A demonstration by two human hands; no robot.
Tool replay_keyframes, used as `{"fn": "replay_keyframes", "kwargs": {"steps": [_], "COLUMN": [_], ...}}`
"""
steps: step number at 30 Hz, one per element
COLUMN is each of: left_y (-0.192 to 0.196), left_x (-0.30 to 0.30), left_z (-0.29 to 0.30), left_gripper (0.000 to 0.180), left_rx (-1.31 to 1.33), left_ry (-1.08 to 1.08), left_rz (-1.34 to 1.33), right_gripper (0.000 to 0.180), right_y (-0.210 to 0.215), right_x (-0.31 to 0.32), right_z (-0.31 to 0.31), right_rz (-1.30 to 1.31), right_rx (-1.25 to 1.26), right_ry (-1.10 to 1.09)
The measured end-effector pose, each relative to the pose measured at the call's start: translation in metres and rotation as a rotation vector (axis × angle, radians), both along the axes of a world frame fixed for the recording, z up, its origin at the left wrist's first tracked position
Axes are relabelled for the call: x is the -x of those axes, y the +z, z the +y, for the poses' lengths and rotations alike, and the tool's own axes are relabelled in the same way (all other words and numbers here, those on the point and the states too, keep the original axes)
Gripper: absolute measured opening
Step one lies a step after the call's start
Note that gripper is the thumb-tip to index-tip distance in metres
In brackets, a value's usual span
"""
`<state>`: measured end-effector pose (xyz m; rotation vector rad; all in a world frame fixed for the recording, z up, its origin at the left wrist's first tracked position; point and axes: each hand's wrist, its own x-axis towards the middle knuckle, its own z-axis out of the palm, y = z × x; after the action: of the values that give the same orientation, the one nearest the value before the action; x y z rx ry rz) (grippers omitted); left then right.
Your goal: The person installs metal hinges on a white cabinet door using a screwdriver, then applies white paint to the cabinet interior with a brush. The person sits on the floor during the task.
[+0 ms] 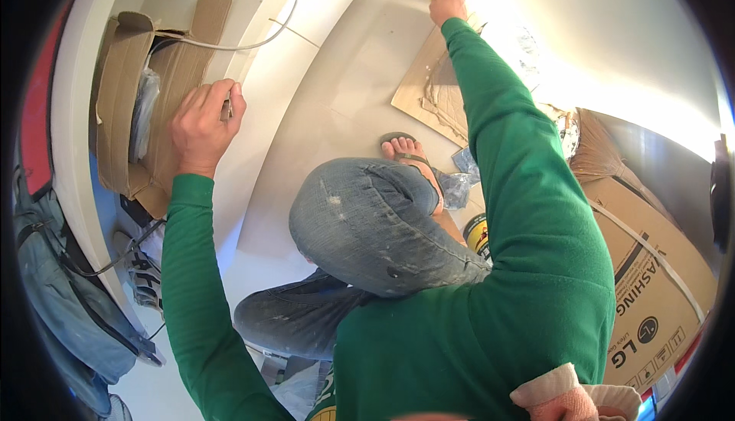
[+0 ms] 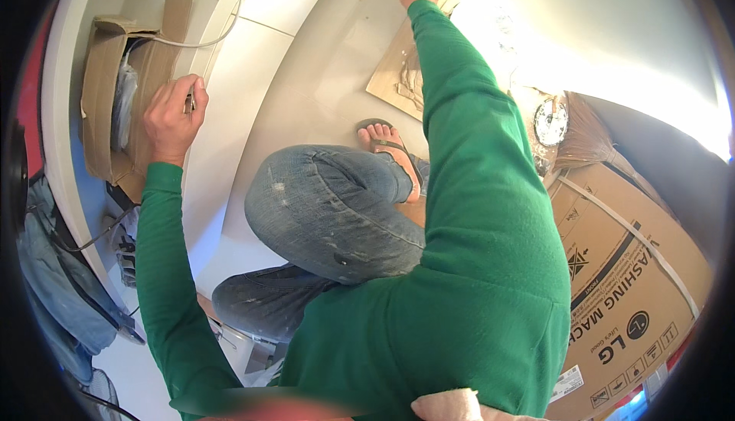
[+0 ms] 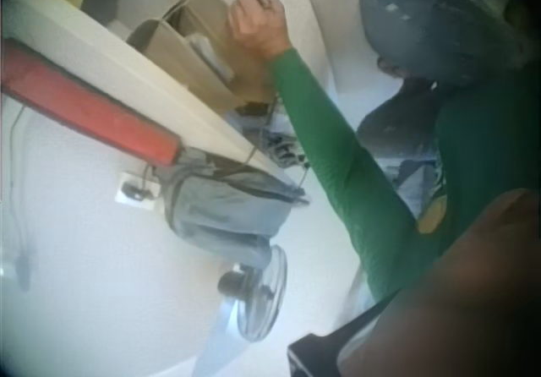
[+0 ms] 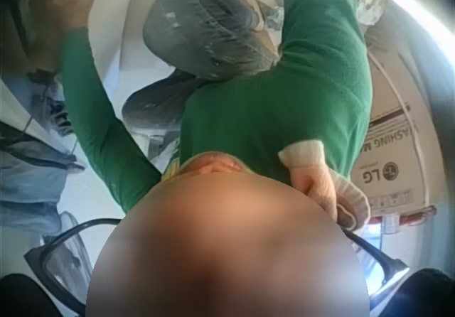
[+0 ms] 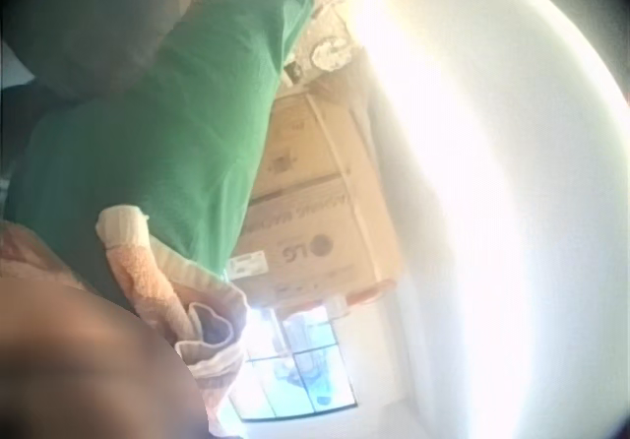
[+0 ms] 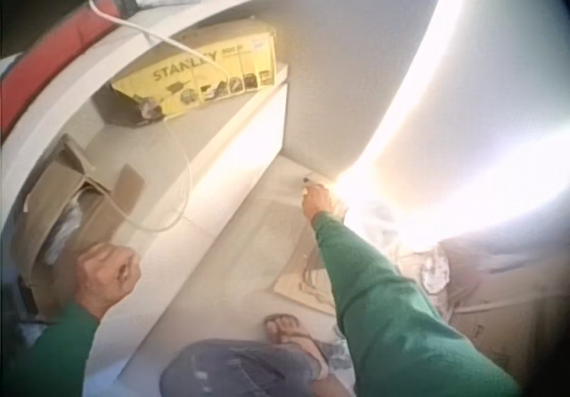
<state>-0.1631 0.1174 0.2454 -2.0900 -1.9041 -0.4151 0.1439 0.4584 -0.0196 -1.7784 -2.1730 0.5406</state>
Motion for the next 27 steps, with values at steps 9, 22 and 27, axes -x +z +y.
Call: {"fn": "replay_keyframes", "kwargs": {"steps": [9, 22, 27], "left_y": [0.004, 0.005, 0.005], "left_x": [-0.003, -0.002, -0.003], "left_z": [0.003, 0.002, 0.003], "left_gripper": [0.005, 0.005, 0.005], "left_rx": [0.021, 0.023, 0.035], "left_ry": [-0.021, 0.012, -0.007], "left_rz": [-0.028, -0.01, -0.021], "right_gripper": [0.032, 0.036, 0.031], "right_y": [0.002, 0.026, 0.034], "right_x": [0.026, 0.061, 0.045], "right_z": [-0.289, -0.181, -0.235], "right_rz": [-0.082, -0.04, 0.631], "right_rx": [0.389, 0.16, 0.294], "right_ry": [0.695, 0.962, 0.578]}}
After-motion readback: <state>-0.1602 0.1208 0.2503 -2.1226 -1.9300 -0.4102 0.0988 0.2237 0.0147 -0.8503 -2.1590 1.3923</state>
